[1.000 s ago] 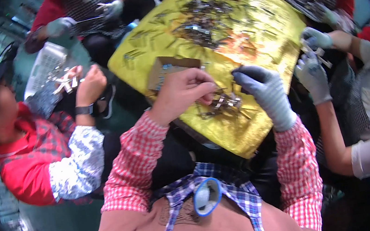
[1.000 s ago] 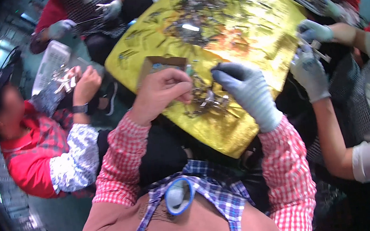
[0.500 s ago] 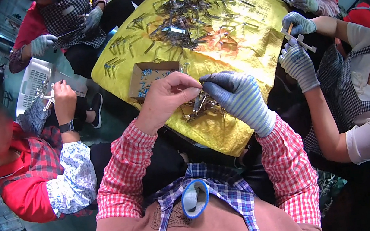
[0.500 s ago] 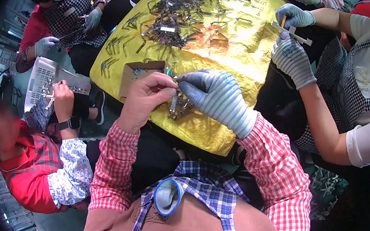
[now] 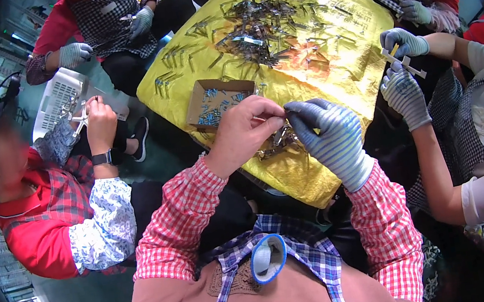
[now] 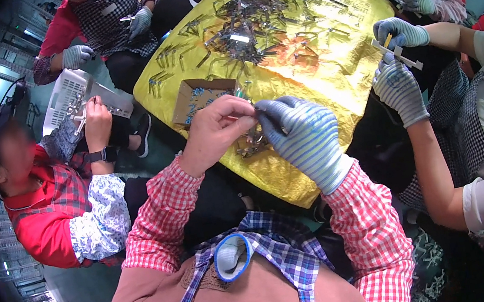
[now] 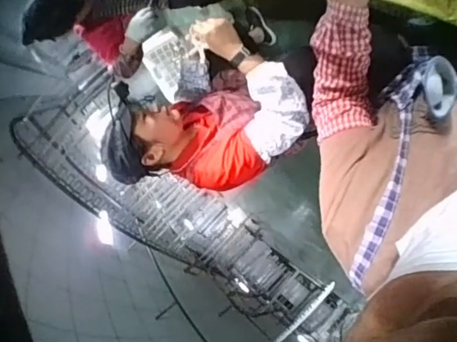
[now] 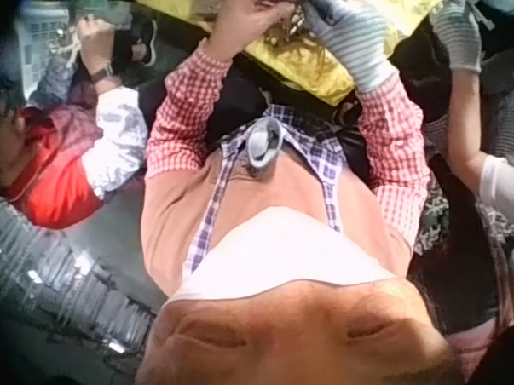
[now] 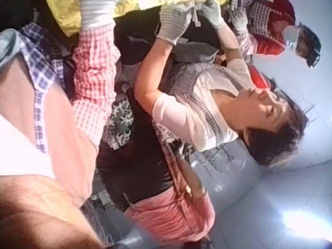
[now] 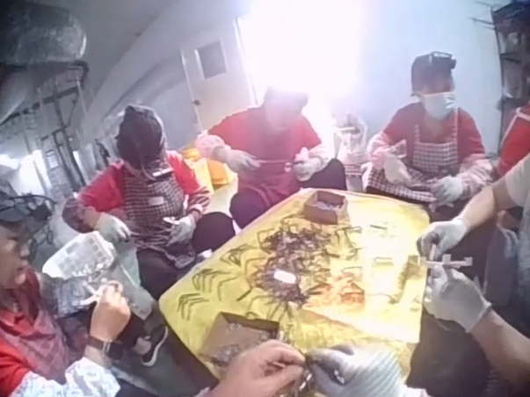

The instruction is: The person assembles small plastic components by hand, connecting star-shaped pieces with central pins while sitting on the floor around a yellow work mat.

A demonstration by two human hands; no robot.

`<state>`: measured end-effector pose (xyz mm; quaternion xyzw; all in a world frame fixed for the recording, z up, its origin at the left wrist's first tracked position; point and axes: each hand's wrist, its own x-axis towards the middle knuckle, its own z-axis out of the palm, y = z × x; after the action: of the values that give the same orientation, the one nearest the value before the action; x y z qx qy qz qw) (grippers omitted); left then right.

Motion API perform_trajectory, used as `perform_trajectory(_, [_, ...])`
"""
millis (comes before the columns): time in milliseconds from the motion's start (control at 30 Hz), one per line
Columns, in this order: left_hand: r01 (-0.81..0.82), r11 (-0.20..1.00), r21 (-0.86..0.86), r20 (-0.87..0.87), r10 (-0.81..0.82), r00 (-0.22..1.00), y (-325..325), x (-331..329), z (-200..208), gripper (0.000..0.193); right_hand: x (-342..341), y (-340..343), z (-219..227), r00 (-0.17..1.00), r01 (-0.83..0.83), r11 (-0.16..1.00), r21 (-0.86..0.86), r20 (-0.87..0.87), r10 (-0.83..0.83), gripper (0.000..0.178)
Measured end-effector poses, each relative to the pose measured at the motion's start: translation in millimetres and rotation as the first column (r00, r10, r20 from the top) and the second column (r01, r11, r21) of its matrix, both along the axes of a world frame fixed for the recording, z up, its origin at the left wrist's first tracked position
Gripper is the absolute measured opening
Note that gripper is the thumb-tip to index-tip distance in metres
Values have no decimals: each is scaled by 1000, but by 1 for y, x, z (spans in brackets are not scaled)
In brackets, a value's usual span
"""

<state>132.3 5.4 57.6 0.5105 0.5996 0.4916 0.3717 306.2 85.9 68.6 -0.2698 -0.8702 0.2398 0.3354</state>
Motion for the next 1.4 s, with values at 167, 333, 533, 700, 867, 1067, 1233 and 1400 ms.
perform_trajectory(167, [12,1000,12,88,-13,996,-3,-6,-6,12,-6,-3,0,1000,9,996,-89,-6,-9,18])
perform_trajectory(333, [57,998,-26,256,-48,966,-1,-13,-8,14,0,4,-3,987,-56,917,-395,-162,-10,17])
perform_trajectory(533, [43,999,-16,209,-39,977,0,-8,-3,12,0,2,-3,990,-63,933,-355,-140,14,17])
perform_trajectory(700, [12,1000,-6,106,-12,994,-2,-7,-2,11,-1,2,-8,993,-41,964,-263,-121,10,17])
perform_trajectory(867, [22,1000,-5,218,-21,976,-1,-10,-6,11,-1,2,-9,992,-26,958,-285,-128,-11,18])
perform_trajectory(1067, [16,997,-76,225,2,974,-2,-7,-3,12,0,0,-4,997,-9,988,-152,-77,-3,15])
perform_trajectory(1233, [-11,999,-47,269,23,963,-1,4,-1,18,0,-5,-3,997,16,987,159,-78,-3,17])
perform_trajectory(1400, [-25,999,34,253,16,967,6,15,-1,16,5,-4,0,998,48,971,233,-46,-38,15])
